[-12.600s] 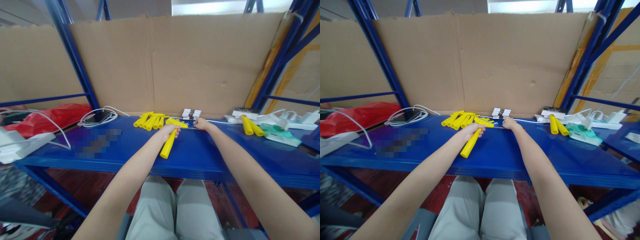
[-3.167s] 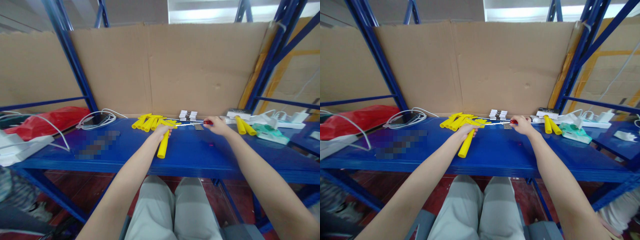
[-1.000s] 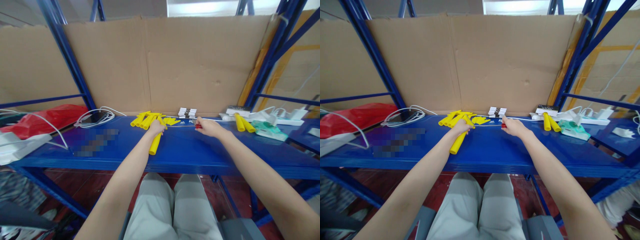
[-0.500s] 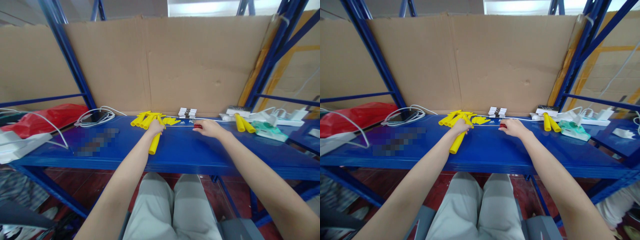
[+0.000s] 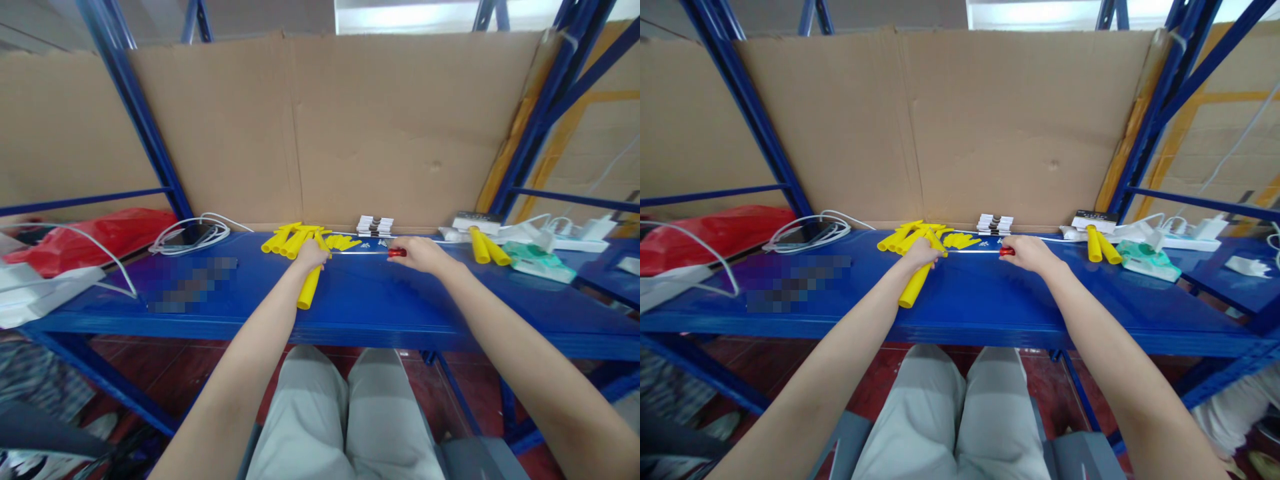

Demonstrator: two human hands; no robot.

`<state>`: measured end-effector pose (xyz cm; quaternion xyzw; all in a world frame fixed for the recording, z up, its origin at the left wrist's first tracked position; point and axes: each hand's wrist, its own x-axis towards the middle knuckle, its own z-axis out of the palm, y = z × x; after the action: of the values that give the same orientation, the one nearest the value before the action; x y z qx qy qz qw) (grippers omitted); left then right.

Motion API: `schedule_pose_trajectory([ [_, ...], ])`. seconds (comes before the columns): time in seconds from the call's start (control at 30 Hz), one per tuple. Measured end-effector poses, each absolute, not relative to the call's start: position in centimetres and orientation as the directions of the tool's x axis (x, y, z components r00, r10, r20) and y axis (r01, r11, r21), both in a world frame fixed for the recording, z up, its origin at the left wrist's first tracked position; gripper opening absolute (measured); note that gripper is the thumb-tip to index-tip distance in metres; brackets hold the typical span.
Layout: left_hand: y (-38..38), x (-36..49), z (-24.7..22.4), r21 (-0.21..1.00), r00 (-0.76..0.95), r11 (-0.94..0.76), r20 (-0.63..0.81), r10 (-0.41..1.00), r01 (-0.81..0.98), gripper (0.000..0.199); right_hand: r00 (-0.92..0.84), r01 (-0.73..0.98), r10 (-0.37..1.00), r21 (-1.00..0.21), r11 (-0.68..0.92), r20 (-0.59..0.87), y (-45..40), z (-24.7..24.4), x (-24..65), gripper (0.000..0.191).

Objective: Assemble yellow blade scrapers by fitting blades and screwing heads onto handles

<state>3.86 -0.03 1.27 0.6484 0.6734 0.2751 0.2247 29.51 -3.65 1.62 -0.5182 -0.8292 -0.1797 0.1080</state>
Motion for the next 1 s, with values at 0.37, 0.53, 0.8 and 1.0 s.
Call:
schedule_pose_trajectory([
  [0.37,0.16,3.83,1.14,0.647,-0.051,-0.002,0.063,0.997,0.762,0.01,-0.352,0.936,0.873,0.118,0.332,0.338,-3.95,1.83,29.12,0.018],
  [0.53,0.1,3.92,1.21,0.657,-0.07,0.021,0.049,0.996,0.754,0.008,-0.368,0.93,0.841,0.147,0.338,0.397,-3.73,1.6,29.37,0.01],
  [0.8,0.02,3.94,1.23,0.668,-0.069,0.018,0.049,0.996,0.744,0.008,-0.416,0.909,0.834,0.139,0.393,0.364,-3.55,1.55,29.76,0.015],
  [1.0,-0.1,3.91,1.33,0.66,-0.053,0.005,0.052,0.997,0.751,0.008,-0.392,0.92,0.848,0.121,0.374,0.356,-3.96,1.75,29.61,0.023],
])
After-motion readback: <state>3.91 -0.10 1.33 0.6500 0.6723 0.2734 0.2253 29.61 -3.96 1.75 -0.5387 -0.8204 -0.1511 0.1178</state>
